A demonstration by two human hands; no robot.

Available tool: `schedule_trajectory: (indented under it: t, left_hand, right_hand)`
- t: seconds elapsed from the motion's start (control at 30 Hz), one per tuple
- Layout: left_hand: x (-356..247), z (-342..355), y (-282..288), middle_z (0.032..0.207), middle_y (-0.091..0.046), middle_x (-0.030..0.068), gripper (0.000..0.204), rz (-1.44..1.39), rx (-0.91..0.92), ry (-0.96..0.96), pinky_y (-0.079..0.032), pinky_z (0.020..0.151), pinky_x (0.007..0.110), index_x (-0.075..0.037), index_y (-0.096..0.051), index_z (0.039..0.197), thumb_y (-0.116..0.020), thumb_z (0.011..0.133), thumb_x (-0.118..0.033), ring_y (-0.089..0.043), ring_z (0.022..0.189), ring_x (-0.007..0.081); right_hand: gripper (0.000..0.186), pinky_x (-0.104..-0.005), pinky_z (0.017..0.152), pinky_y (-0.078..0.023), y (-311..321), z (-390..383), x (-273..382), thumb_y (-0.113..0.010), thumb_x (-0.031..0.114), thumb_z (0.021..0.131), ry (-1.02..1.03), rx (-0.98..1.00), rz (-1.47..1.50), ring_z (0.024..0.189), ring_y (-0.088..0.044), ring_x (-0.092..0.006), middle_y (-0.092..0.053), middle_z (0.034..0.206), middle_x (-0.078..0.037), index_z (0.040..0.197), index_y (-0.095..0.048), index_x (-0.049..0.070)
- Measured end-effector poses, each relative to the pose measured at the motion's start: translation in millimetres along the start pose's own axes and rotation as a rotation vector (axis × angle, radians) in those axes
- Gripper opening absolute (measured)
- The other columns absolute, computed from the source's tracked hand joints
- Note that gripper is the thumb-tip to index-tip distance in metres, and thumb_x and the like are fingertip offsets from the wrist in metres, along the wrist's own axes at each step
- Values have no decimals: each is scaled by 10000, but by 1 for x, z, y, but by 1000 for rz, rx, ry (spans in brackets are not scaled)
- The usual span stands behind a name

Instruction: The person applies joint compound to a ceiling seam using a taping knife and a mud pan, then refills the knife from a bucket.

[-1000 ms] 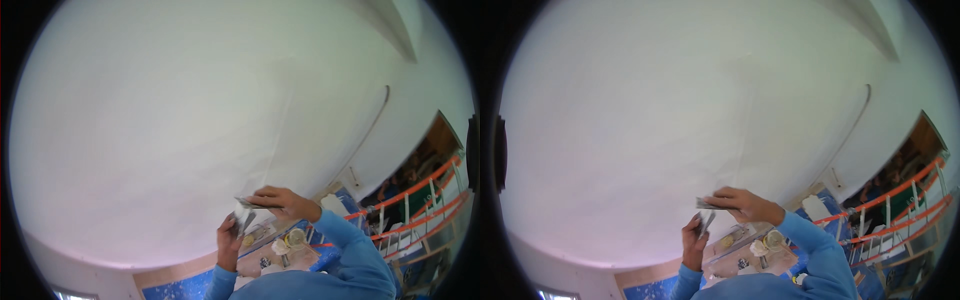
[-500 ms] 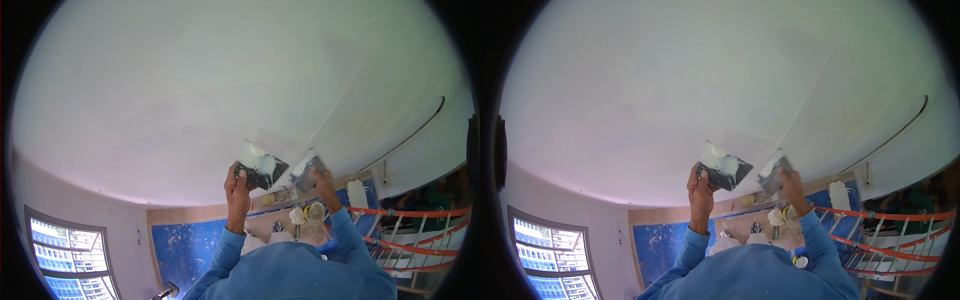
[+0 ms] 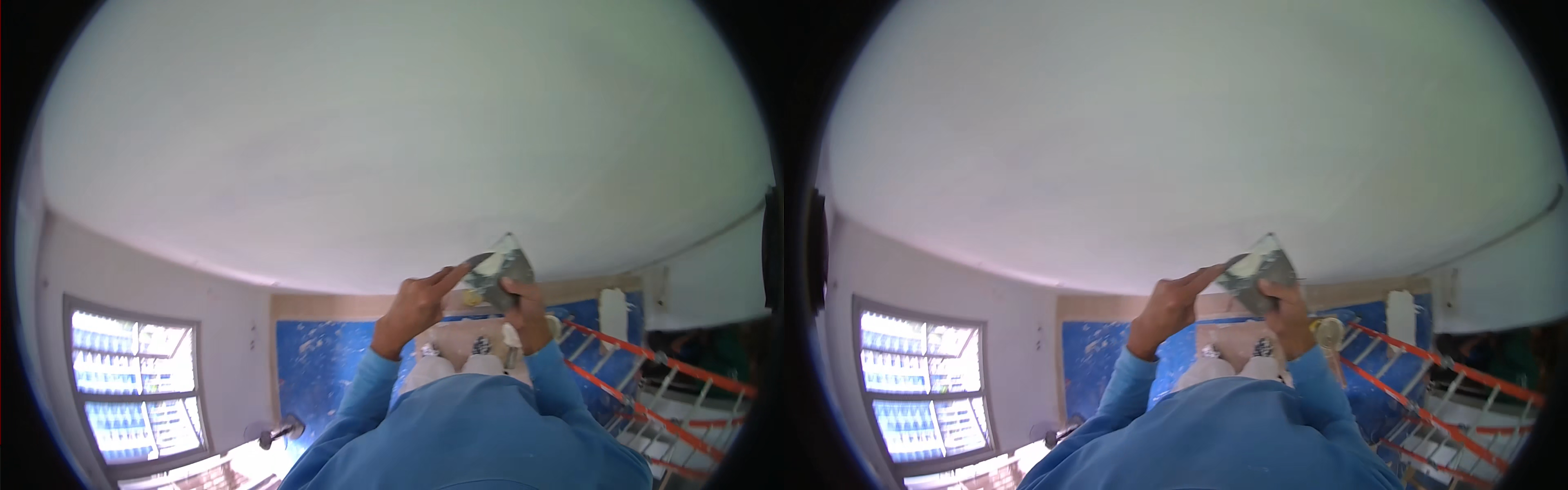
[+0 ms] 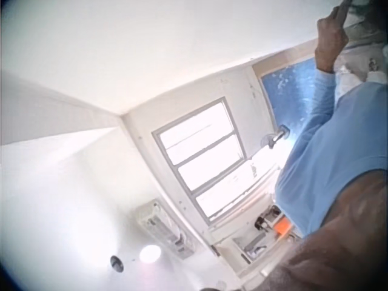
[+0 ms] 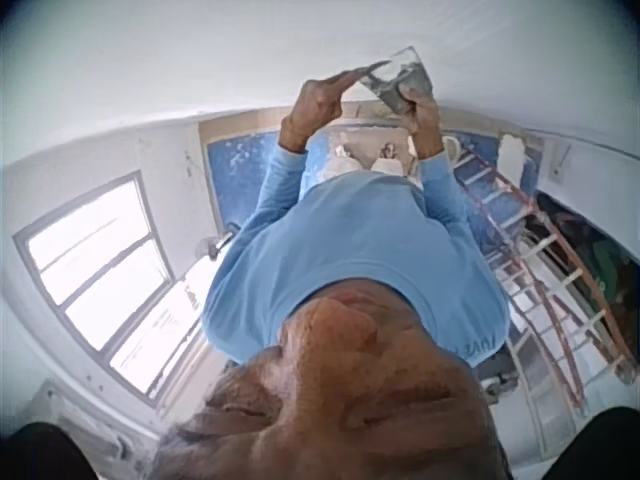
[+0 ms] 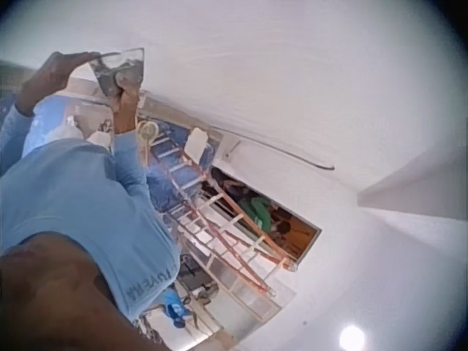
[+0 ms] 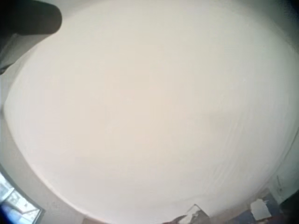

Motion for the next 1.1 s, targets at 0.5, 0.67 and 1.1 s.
schedule_trajectory:
  t: [0.5,0.67,1.1]
  left_hand:
    - [89,43,221,893,-655,97,352,-246,-621,-15,-468,612,310,70,-602,1207,-596,934,-152,-549,694,146]
    - [33,106,326,880,-657,188,400,-773,-98,-391,-468,562,286,101,-503,1198,-637,828,31,-580,639,223]
    - [0,191,320,1150,-624,57,304,-428,1029,-391,-356,975,205,-12,-385,1315,-432,1039,-131,-602,863,122]
  right_hand:
    - [330,-535,738,-616,214,12,6,-673,99,803,188,-399,125,878,-703,-334,-685,1007,-131,1121,-616,29]
    - [282,-365,705,-603,233,34,-41,-655,151,907,203,-598,-194,946,-659,-213,-650,1077,-102,1147,-605,11]
    - [481,-460,1022,-411,234,111,-51,-430,4,948,753,-1104,-925,1211,-473,-430,-465,1322,-295,1418,-380,-85]
Point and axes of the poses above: each hand's wrist, its own z-axis towards the middle knuckle, its own y-axis out of the back of the hand, x = y × z, the point moved 5 cm from there along z, towards the middle knuckle
